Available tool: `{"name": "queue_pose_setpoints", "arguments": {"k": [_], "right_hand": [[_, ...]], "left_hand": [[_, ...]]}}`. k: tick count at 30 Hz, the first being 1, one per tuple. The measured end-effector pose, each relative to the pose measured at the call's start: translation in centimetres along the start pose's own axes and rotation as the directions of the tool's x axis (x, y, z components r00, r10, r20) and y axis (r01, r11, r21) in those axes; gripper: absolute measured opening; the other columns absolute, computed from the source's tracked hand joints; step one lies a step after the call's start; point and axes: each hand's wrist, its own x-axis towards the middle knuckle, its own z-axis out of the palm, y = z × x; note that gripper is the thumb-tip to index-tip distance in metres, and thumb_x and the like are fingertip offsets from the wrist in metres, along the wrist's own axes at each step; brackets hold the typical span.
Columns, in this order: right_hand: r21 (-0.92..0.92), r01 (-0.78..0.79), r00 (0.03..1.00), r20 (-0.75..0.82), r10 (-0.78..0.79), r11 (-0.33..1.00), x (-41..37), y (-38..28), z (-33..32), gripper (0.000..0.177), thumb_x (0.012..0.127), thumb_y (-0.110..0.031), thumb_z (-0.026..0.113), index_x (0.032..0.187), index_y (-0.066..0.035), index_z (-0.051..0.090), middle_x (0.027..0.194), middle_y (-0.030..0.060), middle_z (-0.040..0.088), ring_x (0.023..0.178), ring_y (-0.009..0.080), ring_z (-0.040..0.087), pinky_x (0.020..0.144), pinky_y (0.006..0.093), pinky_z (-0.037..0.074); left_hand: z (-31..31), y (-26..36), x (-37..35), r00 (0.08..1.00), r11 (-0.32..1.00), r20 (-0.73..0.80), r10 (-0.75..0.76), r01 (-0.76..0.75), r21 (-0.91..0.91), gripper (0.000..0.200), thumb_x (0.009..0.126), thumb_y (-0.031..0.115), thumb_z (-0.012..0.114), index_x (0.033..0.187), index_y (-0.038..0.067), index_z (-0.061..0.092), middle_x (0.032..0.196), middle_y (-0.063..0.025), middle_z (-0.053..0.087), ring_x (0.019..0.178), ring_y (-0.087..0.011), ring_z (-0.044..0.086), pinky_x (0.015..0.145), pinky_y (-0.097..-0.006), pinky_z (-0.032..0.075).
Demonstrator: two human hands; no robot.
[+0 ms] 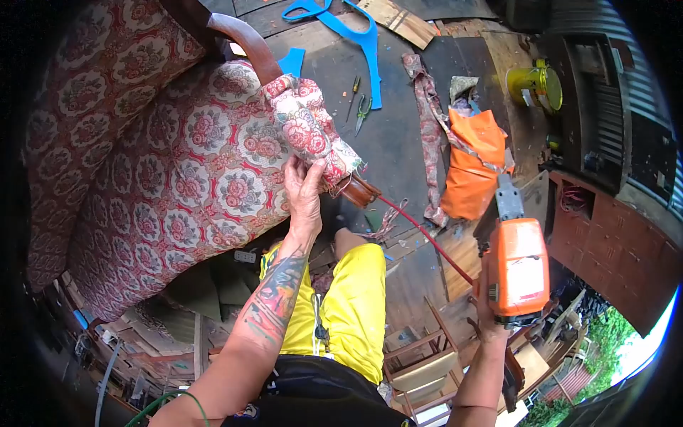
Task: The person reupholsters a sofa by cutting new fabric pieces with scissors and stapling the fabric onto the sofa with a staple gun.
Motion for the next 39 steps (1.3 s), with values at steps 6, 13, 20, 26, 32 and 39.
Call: {"name": "queue_pose_setpoints", "arguments": {"k": [6, 13, 20, 26, 32, 39], "right_hand": [[-0.515, 0.211, 0.963, 0.255, -0.087, 0.831, 4.1, 5.7, -0.2, 0.015, 0.102, -0.015, 0.054, 0.109, -0.005, 0.063, 0.073, 0.0012, 0.054, 0.055, 0.0131, 0.053, 0.049, 0.0270, 0.041], [0.023, 0.086, 0.958, 0.274, -0.089, 0.996, 12.6, 6.5, 2.7, 0.017, 0.097, -0.011, 0.059, 0.113, -0.005, 0.064, 0.084, 0.0062, 0.063, 0.070, 0.0219, 0.063, 0.062, 0.0338, 0.049], [0.017, 0.365, 0.792, 0.520, -0.320, 0.931, 16.9, 7.7, 3.0, 0.026, 0.088, -0.005, 0.063, 0.114, -0.007, 0.067, 0.104, 0.0132, 0.069, 0.096, 0.0338, 0.067, 0.080, 0.0434, 0.053], [-0.084, 0.628, 0.650, 0.603, -0.462, 0.773, 18.9, 5.5, 3.4, 0.027, 0.082, -0.008, 0.066, 0.108, -0.009, 0.067, 0.098, 0.0096, 0.069, 0.091, 0.0333, 0.067, 0.075, 0.0445, 0.053], [0.008, 0.728, 0.548, 0.594, -0.589, 0.685, 20.5, 4.2, 3.6, 0.030, 0.077, -0.011, 0.069, 0.107, -0.012, 0.066, 0.094, 0.0078, 0.069, 0.086, 0.0323, 0.068, 0.072, 0.0438, 0.053], [0.098, 0.667, 0.597, 0.523, -0.609, 0.739, 21.3, 0.4, 4.0, 0.026, 0.069, -0.009, 0.081, 0.091, -0.002, 0.070, 0.084, 0.0103, 0.071, 0.073, 0.0268, 0.071, 0.066, 0.0340, 0.056]], "left_hand": [[3.1, -0.2, -0.3, 0.983, 0.997, -0.184, -0.012, -0.001, -0.073, 0.062, 0.086, 0.012, 0.067, 0.139, -0.002, 0.038, 0.131, -0.0115, 0.053, 0.120, -0.0186, 0.051, 0.105, -0.0343, 0.038], [3.1, -1.0, -1.0, 0.975, 0.976, -0.144, 0.171, -0.147, 0.163, 0.061, 0.091, 0.016, 0.069, 0.140, -0.004, 0.038, 0.130, -0.0120, 0.054, 0.117, -0.0182, 0.053, 0.104, -0.0321, 0.039], [2.7, -1.5, -2.7, 0.981, 0.945, -0.143, 0.131, -0.080, 0.318, 0.092, 0.085, 0.021, 0.077, 0.149, -0.009, 0.019, 0.144, -0.0250, 0.042, 0.132, -0.0276, 0.044, 0.112, -0.0371, 0.032], [5.3, -2.4, -1.8, 0.924, 0.817, -0.269, 0.272, -0.074, 0.572, 0.100, 0.090, 0.034, 0.069, 0.151, -0.010, 0.002, 0.156, -0.0348, 0.014, 0.147, -0.0407, 0.016, 0.119, -0.0422, 0.015], [4.1, -2.9, -1.7, 0.943, 0.681, -0.191, 0.273, -0.048, 0.731, 0.101, 0.095, 0.042, 0.059, 0.151, -0.010, -0.007, 0.155, -0.0382, 0.008, 0.147, -0.0463, 0.012, 0.119, -0.0438, 0.015], [5.1, -0.9, -3.2, 0.969, 0.989, -0.223, 0.103, -0.075, 0.131, 0.059, 0.103, 0.034, 0.045, 0.146, -0.007, 0.037, 0.148, -0.0129, 0.043, 0.136, -0.0191, 0.038, 0.116, -0.0324, 0.023]]}}
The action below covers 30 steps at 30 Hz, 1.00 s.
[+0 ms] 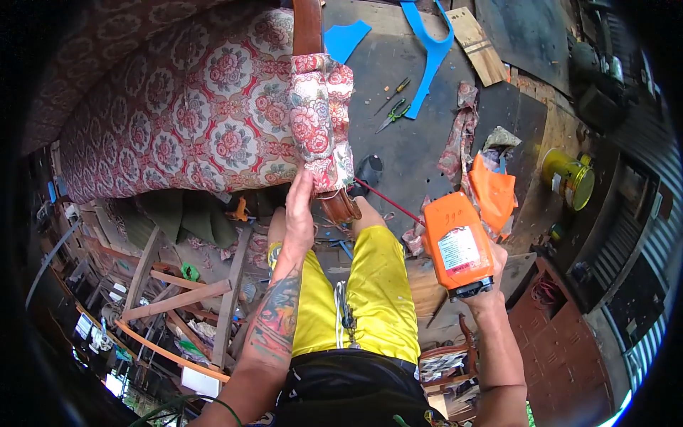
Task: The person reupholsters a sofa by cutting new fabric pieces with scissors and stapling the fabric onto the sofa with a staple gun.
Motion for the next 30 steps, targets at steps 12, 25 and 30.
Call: {"name": "queue_pose_setpoints", "arguments": {"k": [12, 25, 30], "right_hand": [[-0.080, 0.146, 0.987, 0.077, -0.140, 0.986, 4.2, -3.8, -1.2, 0.011, 0.077, -0.004, 0.075, 0.083, -0.003, 0.065, 0.072, 0.0042, 0.064, 0.065, 0.0145, 0.064, 0.056, 0.0273, 0.049], [-0.126, 0.212, 0.932, 0.326, -0.161, 0.969, 9.0, -11.9, -1.7, 0.030, 0.063, -0.011, 0.081, 0.084, -0.002, 0.061, 0.073, 0.0126, 0.058, 0.064, 0.0330, 0.061, 0.057, 0.0366, 0.047], [-0.272, 0.238, 0.839, 0.541, -0.056, 0.932, 12.8, -18.8, -2.8, 0.040, 0.070, -0.014, 0.072, 0.105, 0.001, 0.061, 0.081, 0.0160, 0.061, 0.069, 0.0371, 0.062, 0.063, 0.0391, 0.050]], "left_hand": [[-1.4, 0.3, 2.2, 0.976, 0.986, -0.141, -0.165, 0.169, 0.018, 0.030, 0.090, 0.019, 0.056, 0.109, -0.002, 0.065, 0.095, -0.0018, 0.065, 0.087, -0.0095, 0.053, 0.083, -0.0261, 0.043], [-8.1, -2.5, 2.3, 0.897, 0.856, -0.027, -0.442, 0.412, -0.312, 0.077, 0.096, 0.056, 0.048, 0.150, 0.004, 0.034, 0.150, -0.0198, 0.041, 0.138, -0.0343, 0.038, 0.112, -0.0491, 0.028], [-7.6, -4.3, 7.3, 0.982, 0.954, -0.028, -0.185, 0.173, -0.245, 0.074, 0.096, 0.058, 0.050, 0.138, -0.002, 0.047, 0.130, -0.0208, 0.057, 0.115, -0.0295, 0.058, 0.096, -0.0401, 0.046]]}}
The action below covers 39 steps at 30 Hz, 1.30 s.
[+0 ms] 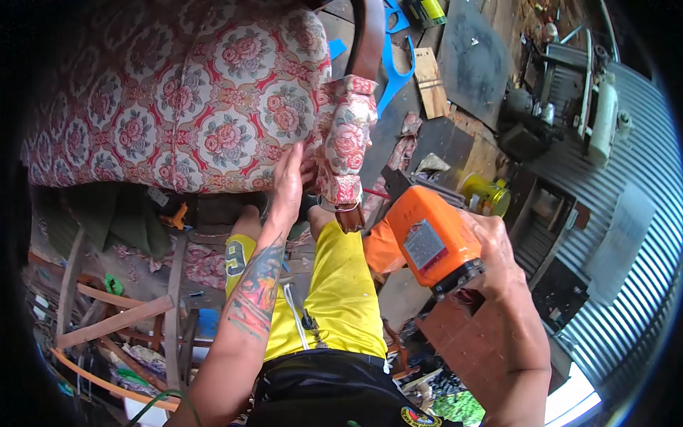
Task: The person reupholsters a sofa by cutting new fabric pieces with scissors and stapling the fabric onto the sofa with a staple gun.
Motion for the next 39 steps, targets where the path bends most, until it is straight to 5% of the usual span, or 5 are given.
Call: {"name": "queue_pose_setpoints", "arguments": {"k": [18, 20, 26, 29, 39], "right_hand": [[-0.163, -0.014, 0.893, 0.442, 0.085, 0.987, 11.5, -2.1, -4.3, 0.045, 0.062, -0.031, 0.078, 0.097, -0.003, 0.067, 0.080, 0.0098, 0.061, 0.070, 0.0321, 0.057, 0.067, 0.0398, 0.045], [-0.456, 0.468, 0.780, 0.616, -0.111, 0.757, 11.9, -2.3, -5.3, 0.044, 0.061, -0.031, 0.078, 0.097, -0.007, 0.068, 0.086, 0.0066, 0.064, 0.088, 0.0322, 0.057, 0.082, 0.0471, 0.042], [-0.551, -0.069, 0.751, 0.521, 0.407, 0.832, 12.5, -3.5, -6.2, 0.044, 0.066, -0.028, 0.080, 0.105, -0.013, 0.066, 0.096, 0.0021, 0.066, 0.089, 0.0289, 0.064, 0.078, 0.0423, 0.051], [-0.375, 0.898, 0.418, 0.891, -0.179, 0.230, 14.0, -4.7, -7.2, 0.036, 0.069, -0.023, 0.080, 0.100, -0.009, 0.067, 0.098, 0.0034, 0.068, 0.083, 0.0272, 0.067, 0.073, 0.0353, 0.055], [-0.577, 0.451, 0.680, 0.716, 0.157, 0.681, 17.5, -8.5, -5.9, 0.034, 0.070, -0.021, 0.079, 0.100, -0.009, 0.069, 0.099, 0.0048, 0.069, 0.084, 0.0262, 0.068, 0.073, 0.0350, 0.055]], "left_hand": [[2.2, -0.1, 5.7, 0.965, 0.971, 0.149, 0.215, -0.227, 0.072, 0.066, 0.099, 0.056, 0.046, 0.071, -0.003, 0.044, 0.062, -0.0053, 0.031, 0.062, -0.0151, 0.033, 0.059, -0.0371, 0.033], [2.4, 0.3, 5.7, 0.970, 0.970, 0.087, 0.228, -0.219, -0.102, 0.067, 0.100, 0.057, 0.045, 0.067, -0.002, 0.043, 0.062, -0.0061, 0.032, 0.062, -0.0168, 0.031, 0.057, -0.0380, 0.032], [2.7, -1.3, 6.7, 0.917, 0.944, 0.224, 0.329, -0.315, -0.099, 0.056, 0.099, 0.047, 0.052, 0.079, -0.003, 0.063, 0.068, -0.0199, 0.057, 0.060, -0.0318, 0.053, 0.064, -0.0404, 0.045], [2.2, -0.3, 7.2, 0.895, 0.951, 0.322, 0.307, -0.275, -0.141, 0.048, 0.099, 0.041, 0.055, 0.085, -0.003, 0.064, 0.077, -0.0261, 0.061, 0.068, -0.0382, 0.059, 0.064, -0.0418, 0.046], [2.4, -2.1, 6.4, 0.907, 0.910, 0.218, 0.359, -0.392, 0.132, 0.038, 0.101, 0.041, 0.048, 0.100, 0.011, 0.071, 0.081, -0.0237, 0.065, 0.078, -0.0440, 0.064, 0.060, -0.0489, 0.048]]}}
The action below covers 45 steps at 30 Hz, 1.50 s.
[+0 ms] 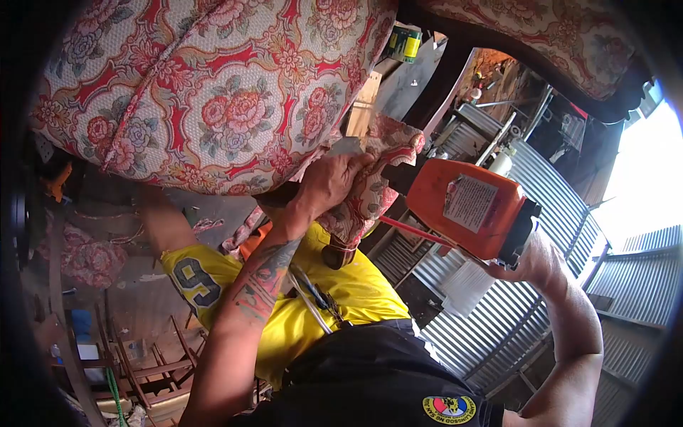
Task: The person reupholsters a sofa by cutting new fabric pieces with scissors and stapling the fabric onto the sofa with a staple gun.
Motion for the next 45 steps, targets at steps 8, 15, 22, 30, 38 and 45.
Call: {"name": "queue_pose_setpoints", "arguments": {"k": [8, 15, 22, 30, 38, 45], "right_hand": [[0.260, -0.277, 0.961, 0.075, 0.267, 0.925, 3.3, -2.0, -2.0, 0.038, 0.069, -0.021, 0.079, 0.104, -0.009, 0.070, 0.099, 0.0085, 0.070, 0.088, 0.0263, 0.068, 0.075, 0.0368, 0.054], [0.274, -0.238, 0.970, 0.022, 0.242, 0.932, 5.6, -4.0, -3.6, 0.038, 0.070, -0.021, 0.078, 0.105, -0.009, 0.068, 0.095, 0.0088, 0.069, 0.084, 0.0261, 0.068, 0.075, 0.0368, 0.053], [0.167, -0.127, 0.991, 0.070, 0.117, 0.978, 8.2, -4.7, -4.7, 0.041, 0.071, -0.022, 0.080, 0.107, -0.010, 0.066, 0.099, 0.0097, 0.066, 0.084, 0.0285, 0.061, 0.078, 0.0388, 0.047], [0.235, -0.449, 0.878, 0.295, 0.377, 0.862, 14.4, -7.1, -5.7, 0.047, 0.078, -0.026, 0.080, 0.116, -0.007, 0.061, 0.100, 0.0105, 0.071, 0.086, 0.0199, 0.069, 0.077, 0.0337, 0.056], [0.336, -0.666, 0.746, 0.291, 0.599, 0.666, 14.3, -7.6, -6.1, 0.064, 0.071, -0.025, 0.085, 0.125, -0.008, 0.058, 0.105, 0.0085, 0.070, 0.095, 0.0196, 0.066, 0.087, 0.0337, 0.052], [0.228, -0.884, 0.467, 0.437, 0.769, 0.407, 16.0, -10.4, -5.3, 0.060, 0.073, -0.027, 0.084, 0.122, -0.006, 0.057, 0.100, 0.0089, 0.070, 0.093, 0.0226, 0.068, 0.085, 0.0361, 0.053]], "left_hand": [[0.5, -1.0, -0.8, 0.994, 0.994, -0.068, 0.085, -0.079, 0.081, 0.034, 0.100, 0.036, 0.051, 0.095, 0.010, 0.072, 0.077, -0.0221, 0.066, 0.071, -0.0411, 0.065, 0.060, -0.0473, 0.050], [0.9, -0.8, -0.6, 0.988, 0.958, -0.067, 0.140, -0.118, 0.260, 0.040, 0.101, 0.036, 0.048, 0.083, 0.007, 0.068, 0.065, -0.0178, 0.066, 0.062, -0.0340, 0.068, 0.066, -0.0439, 0.050], [1.1, -1.2, -0.5, 0.987, 0.959, -0.070, 0.146, -0.124, 0.253, 0.043, 0.101, 0.038, 0.046, 0.085, 0.007, 0.071, 0.068, -0.0182, 0.068, 0.064, -0.0341, 0.068, 0.067, -0.0442, 0.050], [0.8, -1.1, -0.6, 0.986, 0.974, -0.075, 0.151, -0.135, 0.179, 0.044, 0.101, 0.038, 0.045, 0.089, 0.006, 0.071, 0.071, -0.0202, 0.067, 0.069, -0.0376, 0.068, 0.070, -0.0457, 0.053], [1.3, -1.5, -0.5, 0.996, 0.990, -0.040, 0.081, -0.076, 0.116, 0.044, 0.101, 0.039, 0.044, 0.091, 0.006, 0.070, 0.074, -0.0210, 0.068, 0.071, -0.0376, 0.068, 0.067, -0.0472, 0.054], [1.2, -1.6, -0.7, 0.998, 0.991, 0.013, 0.064, -0.065, 0.116, 0.043, 0.101, 0.042, 0.041, 0.095, 0.009, 0.067, 0.078, -0.0193, 0.069, 0.074, -0.0367, 0.069, 0.069, -0.0494, 0.053]]}}
